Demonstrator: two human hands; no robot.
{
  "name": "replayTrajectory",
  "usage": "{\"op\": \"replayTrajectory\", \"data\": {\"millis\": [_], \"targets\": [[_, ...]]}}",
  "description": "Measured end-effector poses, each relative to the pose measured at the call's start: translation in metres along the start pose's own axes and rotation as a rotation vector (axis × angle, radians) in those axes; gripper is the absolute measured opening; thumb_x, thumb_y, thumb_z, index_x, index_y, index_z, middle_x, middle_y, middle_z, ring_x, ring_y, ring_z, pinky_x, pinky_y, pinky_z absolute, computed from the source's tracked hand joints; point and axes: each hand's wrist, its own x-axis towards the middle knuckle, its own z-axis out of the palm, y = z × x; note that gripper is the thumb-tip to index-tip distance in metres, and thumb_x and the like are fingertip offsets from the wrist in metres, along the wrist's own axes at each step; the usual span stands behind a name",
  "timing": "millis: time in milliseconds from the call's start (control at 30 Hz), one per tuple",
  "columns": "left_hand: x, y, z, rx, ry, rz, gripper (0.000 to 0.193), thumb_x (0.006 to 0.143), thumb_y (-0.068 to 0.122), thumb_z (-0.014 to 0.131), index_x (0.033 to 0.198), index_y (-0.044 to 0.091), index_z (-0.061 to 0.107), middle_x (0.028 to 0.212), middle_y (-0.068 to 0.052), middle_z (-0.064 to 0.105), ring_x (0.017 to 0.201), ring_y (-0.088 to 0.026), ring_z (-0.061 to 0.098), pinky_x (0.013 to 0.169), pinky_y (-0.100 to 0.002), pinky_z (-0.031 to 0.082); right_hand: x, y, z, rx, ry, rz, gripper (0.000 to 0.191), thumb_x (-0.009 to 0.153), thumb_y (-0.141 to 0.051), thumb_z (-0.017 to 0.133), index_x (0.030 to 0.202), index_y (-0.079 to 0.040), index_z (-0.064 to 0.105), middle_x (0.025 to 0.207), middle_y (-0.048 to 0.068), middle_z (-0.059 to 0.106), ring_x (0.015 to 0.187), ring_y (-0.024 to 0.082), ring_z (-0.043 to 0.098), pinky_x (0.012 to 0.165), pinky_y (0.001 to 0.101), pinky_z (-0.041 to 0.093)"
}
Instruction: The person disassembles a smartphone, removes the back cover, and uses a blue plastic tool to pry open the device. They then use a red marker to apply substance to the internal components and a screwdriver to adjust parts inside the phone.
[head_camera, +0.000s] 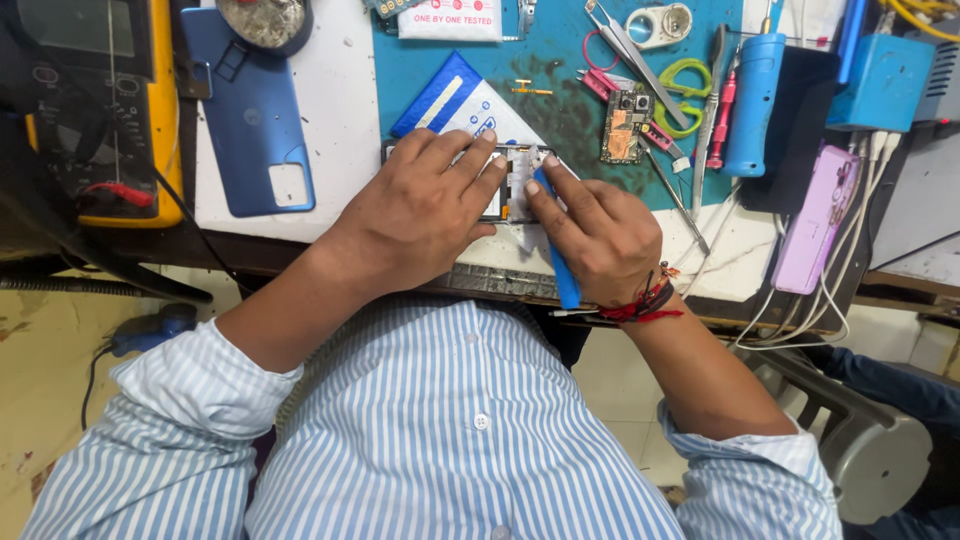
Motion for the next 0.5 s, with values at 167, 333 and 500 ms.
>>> {"op": "replayTrajectory", "data": {"millis": [167,333,500], "targets": [[0.005,-0.004,-0.003,0.003,0.005,0.035,0.058,0.095,0.040,0.067,0.129,-0.007,0.063,0.129,-0.025,0.066,0.119,-0.034,0.061,0.099,-0.043,0.046,-0.020,0.006,0.012,0.231,0.344,0.315,0.018,0.106,-0.014,0.071,0.120,-0.002,0.066,0.123,0.015,0.072,0.105,0.029,0.072,0.092,0.0393,0.057],[0.013,-0.007,-0.012,0.138,-0.021,0.141,0.055,0.092,0.041,0.067,0.122,-0.005,0.065,0.121,-0.024,0.070,0.111,-0.034,0.068,0.093,-0.040,0.053,-0.052,0.004,0.027,0.916,0.781,0.650,0.026,0.119,-0.023,0.050,0.119,0.001,0.059,0.128,0.024,0.068,0.118,0.031,0.069,0.109,0.0428,0.057],[0.017,-0.010,-0.010,0.230,-0.063,0.201,0.037,0.093,0.025,0.065,0.116,-0.003,0.067,0.103,-0.017,0.075,0.091,-0.026,0.074,0.078,-0.034,0.058,-0.081,0.002,0.033,0.898,0.888,0.798,0.031,0.116,-0.028,0.047,0.110,0.001,0.057,0.113,0.025,0.070,0.107,0.031,0.071,0.098,0.0415,0.057]]}}
